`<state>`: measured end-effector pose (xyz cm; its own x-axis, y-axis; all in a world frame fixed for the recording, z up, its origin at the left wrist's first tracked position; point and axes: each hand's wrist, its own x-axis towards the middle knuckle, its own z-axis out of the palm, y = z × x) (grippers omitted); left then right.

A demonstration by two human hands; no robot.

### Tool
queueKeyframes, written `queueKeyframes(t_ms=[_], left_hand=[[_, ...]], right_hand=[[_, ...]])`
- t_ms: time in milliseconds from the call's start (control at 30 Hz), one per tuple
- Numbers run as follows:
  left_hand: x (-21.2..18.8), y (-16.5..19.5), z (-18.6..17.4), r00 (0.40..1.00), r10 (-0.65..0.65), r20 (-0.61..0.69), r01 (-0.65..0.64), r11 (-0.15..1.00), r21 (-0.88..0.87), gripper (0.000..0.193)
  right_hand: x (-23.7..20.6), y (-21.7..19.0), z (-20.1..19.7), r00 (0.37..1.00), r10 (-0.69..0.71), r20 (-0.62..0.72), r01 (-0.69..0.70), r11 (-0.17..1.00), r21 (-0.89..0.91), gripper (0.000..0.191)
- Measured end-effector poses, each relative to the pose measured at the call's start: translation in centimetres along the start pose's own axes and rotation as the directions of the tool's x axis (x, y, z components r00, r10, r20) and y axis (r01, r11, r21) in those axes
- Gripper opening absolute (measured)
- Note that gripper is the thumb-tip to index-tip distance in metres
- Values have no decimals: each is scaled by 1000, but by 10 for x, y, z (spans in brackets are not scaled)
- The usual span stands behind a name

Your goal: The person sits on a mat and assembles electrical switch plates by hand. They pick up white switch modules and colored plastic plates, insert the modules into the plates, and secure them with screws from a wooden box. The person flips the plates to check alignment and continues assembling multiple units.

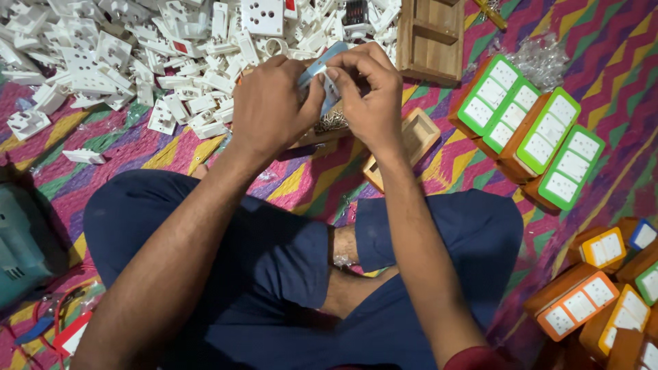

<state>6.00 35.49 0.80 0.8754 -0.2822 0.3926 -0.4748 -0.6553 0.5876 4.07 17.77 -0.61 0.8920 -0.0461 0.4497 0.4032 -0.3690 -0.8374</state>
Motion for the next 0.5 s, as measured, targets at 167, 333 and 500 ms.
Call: queueKeyframes(t_ms=[167, 333, 500], left_hand=[[1, 5, 3, 998, -55, -18, 55, 998, -27, 32], [0, 9, 5, 998, -65, -20, 64, 996, -58, 29], [1, 10, 6, 998, -58, -21, 57, 998, -37, 29]], right_hand=[[0, -2, 0, 996, -85, -33, 82, 994, -72, 6], [3, -2, -2, 997, -63, -48, 59, 995, -78, 8], [5, 0, -11, 985, -172, 29, 175, 970, -172, 13]])
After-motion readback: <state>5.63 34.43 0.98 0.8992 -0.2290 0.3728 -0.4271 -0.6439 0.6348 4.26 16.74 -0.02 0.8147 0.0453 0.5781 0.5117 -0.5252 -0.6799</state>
